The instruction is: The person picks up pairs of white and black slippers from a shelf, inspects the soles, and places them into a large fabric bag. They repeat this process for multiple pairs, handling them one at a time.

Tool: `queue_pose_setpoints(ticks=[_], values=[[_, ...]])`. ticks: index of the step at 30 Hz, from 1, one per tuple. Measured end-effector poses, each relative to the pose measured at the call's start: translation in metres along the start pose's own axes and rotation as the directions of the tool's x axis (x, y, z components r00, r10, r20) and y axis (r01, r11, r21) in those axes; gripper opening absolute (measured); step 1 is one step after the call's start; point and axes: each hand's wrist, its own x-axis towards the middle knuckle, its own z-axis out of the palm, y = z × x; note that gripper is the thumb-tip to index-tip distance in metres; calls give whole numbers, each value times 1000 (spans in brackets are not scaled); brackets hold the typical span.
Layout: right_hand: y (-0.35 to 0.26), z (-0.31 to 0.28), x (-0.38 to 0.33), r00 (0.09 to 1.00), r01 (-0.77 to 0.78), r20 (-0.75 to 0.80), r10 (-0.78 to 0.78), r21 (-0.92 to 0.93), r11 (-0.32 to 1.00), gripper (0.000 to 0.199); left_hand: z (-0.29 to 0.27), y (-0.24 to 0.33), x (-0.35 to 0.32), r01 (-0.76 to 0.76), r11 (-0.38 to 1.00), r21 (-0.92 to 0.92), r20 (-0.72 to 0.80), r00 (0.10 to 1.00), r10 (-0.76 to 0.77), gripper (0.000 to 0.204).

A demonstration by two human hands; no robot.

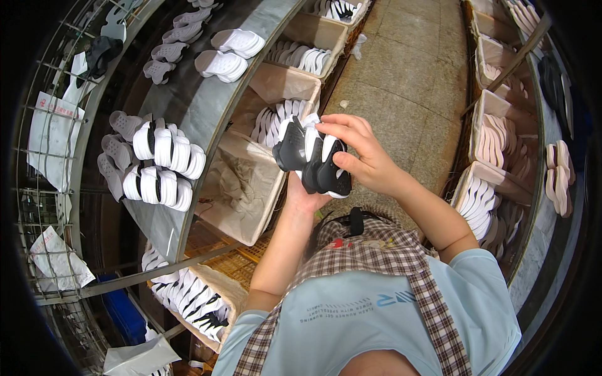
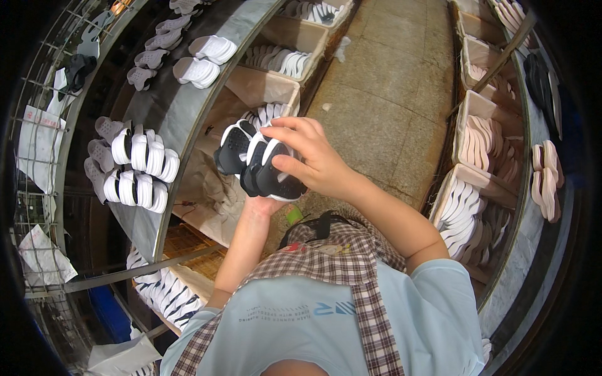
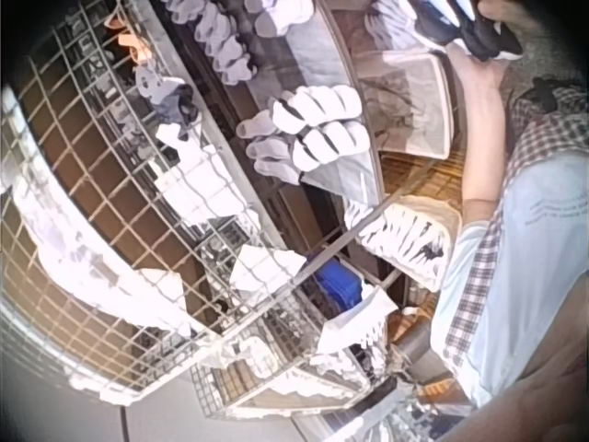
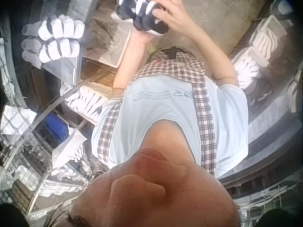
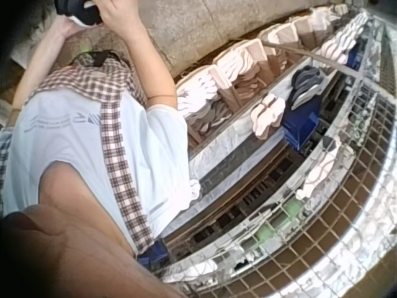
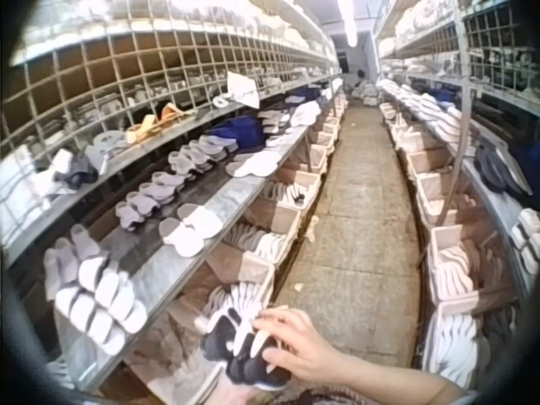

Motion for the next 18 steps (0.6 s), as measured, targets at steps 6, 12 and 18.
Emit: queue_pose_setpoints(ticks=[6, 12, 18], values=[[-5, -3, -5, 1000, 10, -31, -2, 268, 963, 44, -1, 4, -1, -238, 959, 155, 107, 969, 223, 41], [-2, 2, 8, 811, -490, 223, 541, 765, 419, 58, 3, 12, -10, -211, 972, 106, 59, 977, 205, 43], [-4, 26, 5, 852, -384, 88, 516, 774, 503, 76, -15, 40, 8, -291, 907, 303, 27, 954, 297, 54]])
